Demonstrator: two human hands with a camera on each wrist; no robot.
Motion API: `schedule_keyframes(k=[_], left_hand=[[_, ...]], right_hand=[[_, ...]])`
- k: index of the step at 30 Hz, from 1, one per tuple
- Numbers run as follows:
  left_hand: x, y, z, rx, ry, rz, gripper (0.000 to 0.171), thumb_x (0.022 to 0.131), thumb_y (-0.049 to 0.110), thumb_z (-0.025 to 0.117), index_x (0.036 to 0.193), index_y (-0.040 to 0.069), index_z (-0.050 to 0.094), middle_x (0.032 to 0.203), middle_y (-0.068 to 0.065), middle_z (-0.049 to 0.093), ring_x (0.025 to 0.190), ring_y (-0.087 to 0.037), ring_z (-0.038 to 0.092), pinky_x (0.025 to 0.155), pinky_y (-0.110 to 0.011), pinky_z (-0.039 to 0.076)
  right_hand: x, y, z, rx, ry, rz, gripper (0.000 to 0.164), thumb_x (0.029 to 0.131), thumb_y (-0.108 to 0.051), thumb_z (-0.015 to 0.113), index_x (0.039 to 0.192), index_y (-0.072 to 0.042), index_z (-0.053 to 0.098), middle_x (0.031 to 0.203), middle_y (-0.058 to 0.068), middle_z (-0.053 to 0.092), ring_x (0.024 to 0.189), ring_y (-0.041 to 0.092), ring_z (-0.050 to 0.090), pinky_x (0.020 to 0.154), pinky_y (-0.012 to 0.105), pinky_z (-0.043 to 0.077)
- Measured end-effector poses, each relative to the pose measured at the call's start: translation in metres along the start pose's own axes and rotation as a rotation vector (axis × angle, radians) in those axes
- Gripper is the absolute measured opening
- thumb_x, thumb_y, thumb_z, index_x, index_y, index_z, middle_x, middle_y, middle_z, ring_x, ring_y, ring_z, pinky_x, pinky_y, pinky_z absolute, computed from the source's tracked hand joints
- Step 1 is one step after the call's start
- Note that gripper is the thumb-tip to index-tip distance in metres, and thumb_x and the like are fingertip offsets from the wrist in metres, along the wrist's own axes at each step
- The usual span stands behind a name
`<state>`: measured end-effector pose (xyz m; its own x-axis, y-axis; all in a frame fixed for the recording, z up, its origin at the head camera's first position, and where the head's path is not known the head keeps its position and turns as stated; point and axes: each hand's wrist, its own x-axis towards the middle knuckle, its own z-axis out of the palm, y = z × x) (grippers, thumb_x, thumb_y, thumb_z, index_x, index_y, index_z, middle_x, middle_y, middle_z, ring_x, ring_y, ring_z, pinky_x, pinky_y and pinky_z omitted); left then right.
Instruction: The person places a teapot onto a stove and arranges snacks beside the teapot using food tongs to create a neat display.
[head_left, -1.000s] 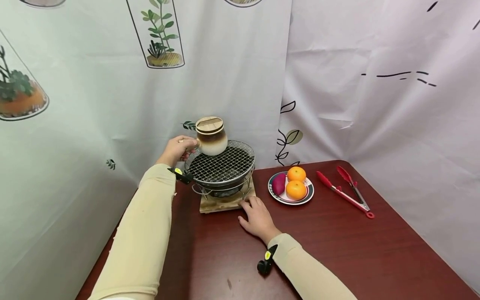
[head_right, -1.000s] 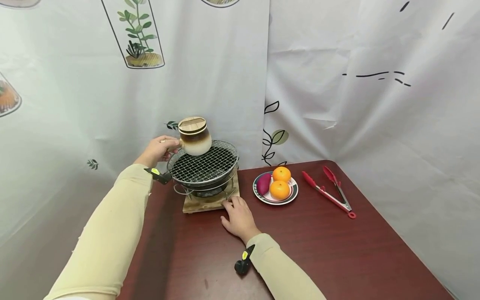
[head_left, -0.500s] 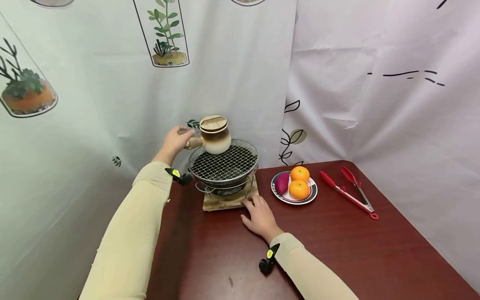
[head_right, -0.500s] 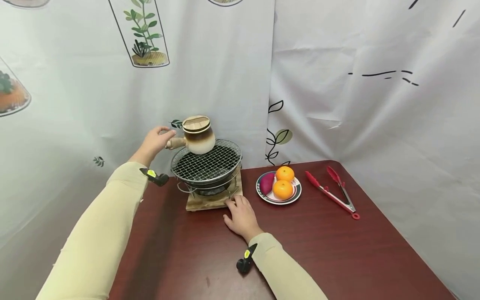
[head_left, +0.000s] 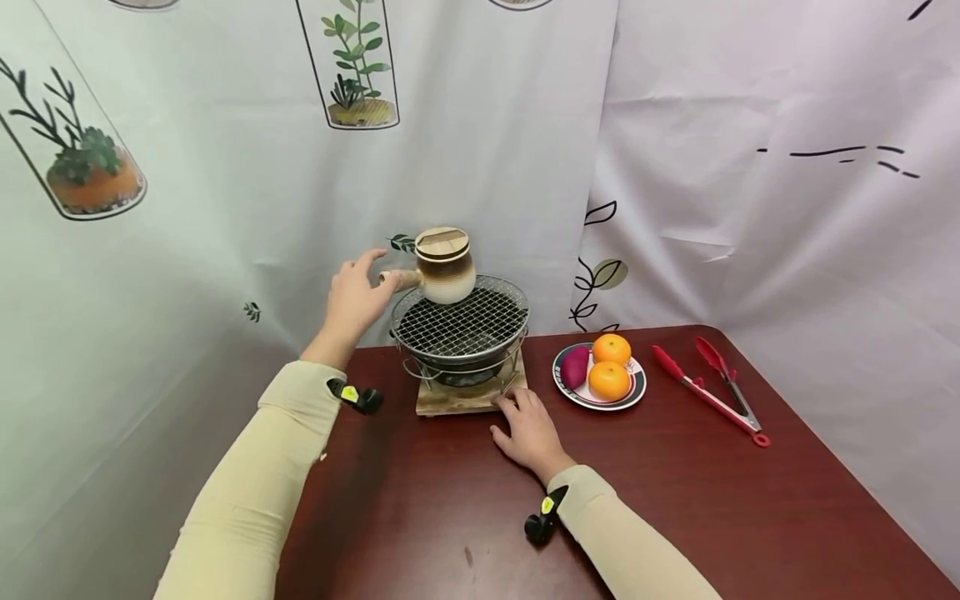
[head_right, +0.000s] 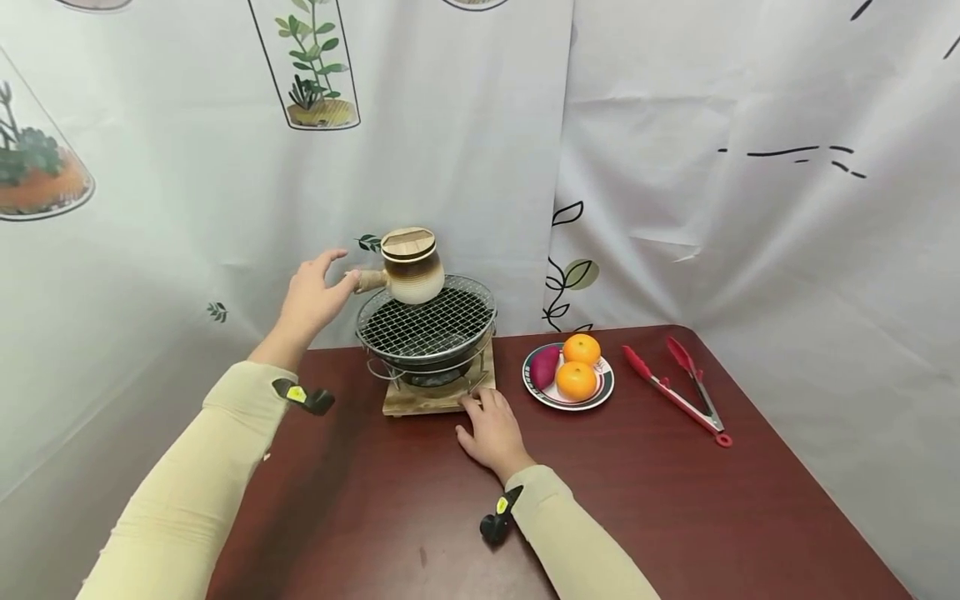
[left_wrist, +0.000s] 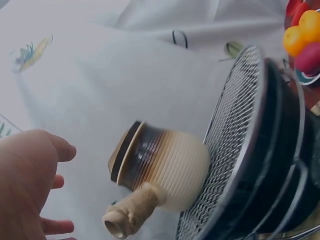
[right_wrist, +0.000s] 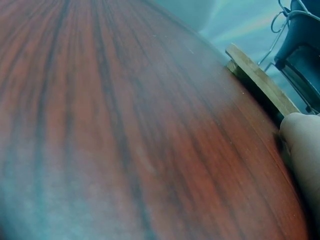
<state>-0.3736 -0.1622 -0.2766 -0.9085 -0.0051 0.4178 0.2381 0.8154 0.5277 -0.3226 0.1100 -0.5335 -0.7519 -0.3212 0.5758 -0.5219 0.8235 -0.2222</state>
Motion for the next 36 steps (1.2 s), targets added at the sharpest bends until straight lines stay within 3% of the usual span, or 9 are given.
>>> schedule_keyframes(k=[3,8,16,22,29,36], left_hand=[[-0.016,0.003,0.002,0.017,0.045,0.043,0.061,0.098,0.048,0.054,0.154,0.023,0.045,0.150,-0.025,0.041,0.134,-0.051,0.039,0.106,-0.067,0.031],[-0.041,0.005,0.007,0.044,0.042,0.095,0.067,0.099,0.053,0.055,0.157,0.023,0.040,0.159,-0.024,0.031,0.140,-0.054,0.032,0.111,-0.070,0.024],[-0.080,0.000,0.015,0.049,0.030,0.090,0.074,0.096,0.063,0.053,0.158,0.027,0.037,0.164,-0.021,0.024,0.145,-0.053,0.024,0.112,-0.072,0.018],[-0.107,-0.003,0.025,-0.011,0.153,0.101,0.063,0.097,0.055,0.060,0.152,0.026,0.049,0.157,-0.017,0.038,0.140,-0.050,0.034,0.108,-0.071,0.026],[-0.130,-0.017,0.055,-0.016,0.244,0.131,0.052,0.095,0.043,0.067,0.142,0.021,0.060,0.143,-0.016,0.052,0.128,-0.049,0.045,0.102,-0.068,0.034],[-0.142,-0.031,0.085,-0.022,0.260,0.136,0.046,0.094,0.038,0.069,0.136,0.020,0.064,0.138,-0.016,0.056,0.124,-0.048,0.049,0.098,-0.066,0.039]], right_hand=[[0.000,0.001,0.000,0.000,-0.002,0.004,0.043,0.086,-0.033,0.075,0.124,-0.014,0.068,0.123,0.011,0.055,0.120,0.031,0.051,0.106,0.046,0.041],[0.001,0.001,0.001,0.007,-0.016,0.015,0.043,0.087,-0.032,0.075,0.125,-0.015,0.067,0.124,0.010,0.054,0.121,0.031,0.051,0.106,0.047,0.041],[0.000,0.002,0.002,0.023,-0.003,0.004,0.042,0.086,-0.032,0.075,0.124,-0.015,0.068,0.122,0.011,0.055,0.119,0.031,0.051,0.104,0.047,0.042],[0.000,0.004,0.003,0.026,-0.030,0.012,0.044,0.087,-0.033,0.074,0.127,-0.015,0.067,0.124,0.011,0.054,0.121,0.031,0.050,0.105,0.047,0.042],[0.000,0.004,0.002,0.040,-0.016,0.006,0.044,0.087,-0.032,0.074,0.126,-0.014,0.067,0.123,0.011,0.054,0.119,0.031,0.051,0.104,0.047,0.042],[0.000,0.003,0.002,0.039,-0.026,0.010,0.044,0.087,-0.032,0.073,0.127,-0.015,0.067,0.124,0.011,0.054,0.119,0.031,0.051,0.104,0.048,0.042]])
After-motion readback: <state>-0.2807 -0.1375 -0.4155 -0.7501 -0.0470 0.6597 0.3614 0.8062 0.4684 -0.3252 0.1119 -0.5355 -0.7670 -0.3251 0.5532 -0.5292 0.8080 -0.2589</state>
